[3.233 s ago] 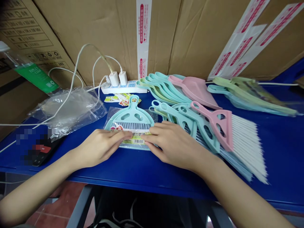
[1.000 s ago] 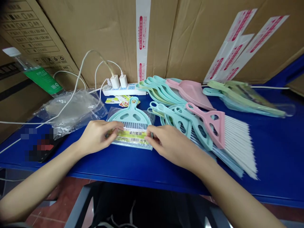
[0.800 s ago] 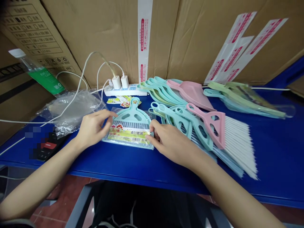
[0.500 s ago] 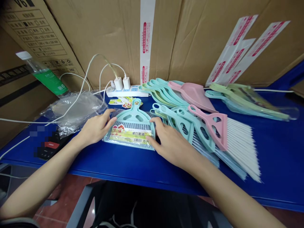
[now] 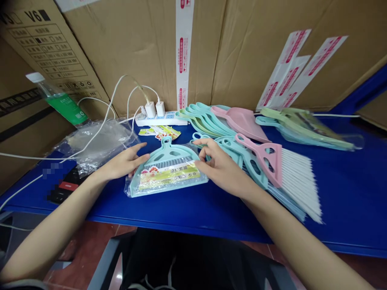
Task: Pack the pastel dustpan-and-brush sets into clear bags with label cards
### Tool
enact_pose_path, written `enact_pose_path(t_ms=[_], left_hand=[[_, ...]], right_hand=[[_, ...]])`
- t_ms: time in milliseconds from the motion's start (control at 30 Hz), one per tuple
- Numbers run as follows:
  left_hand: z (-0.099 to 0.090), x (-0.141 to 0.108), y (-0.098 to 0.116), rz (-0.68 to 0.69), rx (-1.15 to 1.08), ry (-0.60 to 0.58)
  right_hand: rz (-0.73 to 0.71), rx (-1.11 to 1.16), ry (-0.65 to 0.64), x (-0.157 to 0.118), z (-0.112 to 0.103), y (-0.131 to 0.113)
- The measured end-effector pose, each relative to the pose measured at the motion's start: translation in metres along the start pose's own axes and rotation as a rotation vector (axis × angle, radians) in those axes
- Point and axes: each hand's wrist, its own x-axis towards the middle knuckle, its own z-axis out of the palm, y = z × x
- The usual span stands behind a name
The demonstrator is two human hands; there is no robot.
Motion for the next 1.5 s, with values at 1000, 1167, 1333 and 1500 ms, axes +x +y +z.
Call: enact_pose_path(t_ms=[1000, 1167, 1333, 1500], left_hand=[[0.012, 0.009, -0.001, 0.138, -0.678, 0.010], [0.020, 0.003, 0.004, 0.133, -0.793, 0.010], [0.024, -0.003, 0.007, 0.118, -0.866, -0.043], [0.024, -0.006, 0.008, 0.135, -0.872, -0.092]], right_hand=[[0.208, 0.503, 0.144, 0.007, -0.008, -0.013], [0.150, 0.535, 0.010, -0.012, 0.016, -0.010], [0.085, 0.475, 0.071, -0.030, 0.039, -0.007], [0.073, 0.513, 0.102, -0.031, 0.047, -0.012]])
